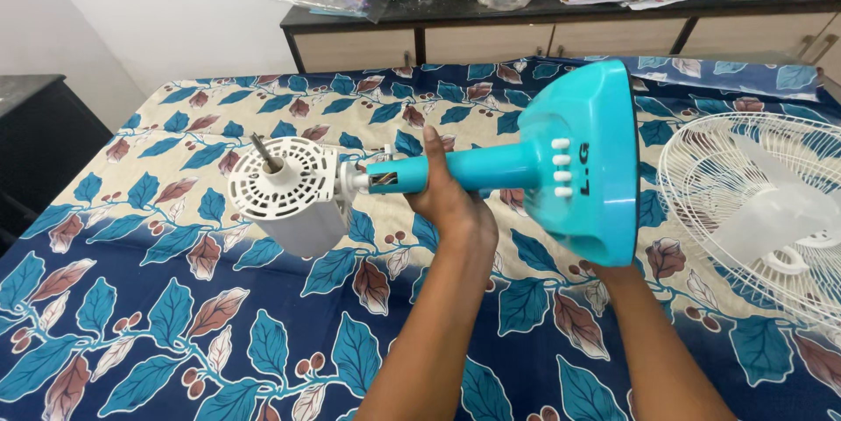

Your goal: The person uses a screwdriver to loosen and remove a screw from the back of a small LG fan motor. They then tilt the fan and continue to unscrew the fastener from the motor housing.

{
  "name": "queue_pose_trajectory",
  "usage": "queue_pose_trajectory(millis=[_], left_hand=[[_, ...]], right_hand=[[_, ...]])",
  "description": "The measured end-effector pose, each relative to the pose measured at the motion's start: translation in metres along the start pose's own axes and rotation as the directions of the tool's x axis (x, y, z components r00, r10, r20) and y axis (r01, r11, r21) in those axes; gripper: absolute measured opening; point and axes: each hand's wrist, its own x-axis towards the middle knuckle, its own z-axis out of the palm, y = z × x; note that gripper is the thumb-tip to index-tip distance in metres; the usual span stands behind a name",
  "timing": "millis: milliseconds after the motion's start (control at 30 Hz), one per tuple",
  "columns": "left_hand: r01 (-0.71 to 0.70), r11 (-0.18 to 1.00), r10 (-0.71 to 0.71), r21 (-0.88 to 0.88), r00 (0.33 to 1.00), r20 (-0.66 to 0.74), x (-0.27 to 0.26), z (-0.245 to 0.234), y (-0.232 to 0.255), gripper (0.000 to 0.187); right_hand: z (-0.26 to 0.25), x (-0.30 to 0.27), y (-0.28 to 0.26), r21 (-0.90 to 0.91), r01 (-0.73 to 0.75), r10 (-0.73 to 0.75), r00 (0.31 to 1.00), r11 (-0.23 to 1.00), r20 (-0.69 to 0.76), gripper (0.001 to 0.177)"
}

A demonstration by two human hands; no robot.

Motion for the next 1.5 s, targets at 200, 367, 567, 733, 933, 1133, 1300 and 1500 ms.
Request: queue_pose_trajectory(millis=[200,367,567,733,933,1133,1300,1500], left_hand=[[-0.040,0.999,0.041,-0.029,0.998,0.045,0.008,-0.013,-0.018,0.051],[0.037,0.996,-0.032,-0.081,0.998,0.054,0.016,-0.025,-0.033,0.053],[0.068,0.997,-0.067,-0.043,0.998,0.021,0.020,-0.030,-0.040,0.056],[0.112,0.962,-0.133,0.248,0.989,0.069,0.017,-0.044,-0.027,0.060],[0.137,0.543,-0.547,0.829,0.806,0.225,0.007,-0.106,0.041,0.059],[-0.911,0.045,0.293,0.411,0.405,0.866,0.035,-0.167,0.173,0.044],[-0.654,0.446,-0.179,0.611,0.603,0.777,0.124,-0.156,0.198,0.138],[-0.663,0.467,-0.234,0.586,0.546,0.804,0.151,-0.156,0.172,0.129]], right_hand=[[0.015,-0.008,0.023,0.002,0.095,-0.095,0.994,0.995,0.062,0.053],[0.025,-0.007,0.047,0.122,0.115,-0.106,0.992,0.986,-0.075,0.056],[0.036,-0.007,0.062,0.132,0.085,-0.076,0.994,0.988,-0.077,0.060],[0.044,-0.010,0.060,0.083,0.044,-0.038,0.997,0.996,-0.072,0.061],[0.047,-0.011,0.059,0.084,0.082,-0.076,0.995,0.993,-0.066,0.057],[0.051,-0.011,0.066,0.097,0.153,-0.138,0.980,0.984,-0.146,0.042],[0.054,-0.013,0.068,0.153,0.123,-0.098,0.982,0.980,-0.163,0.041],[0.054,-0.009,0.070,0.475,0.074,0.017,0.983,0.877,-0.184,0.048]])
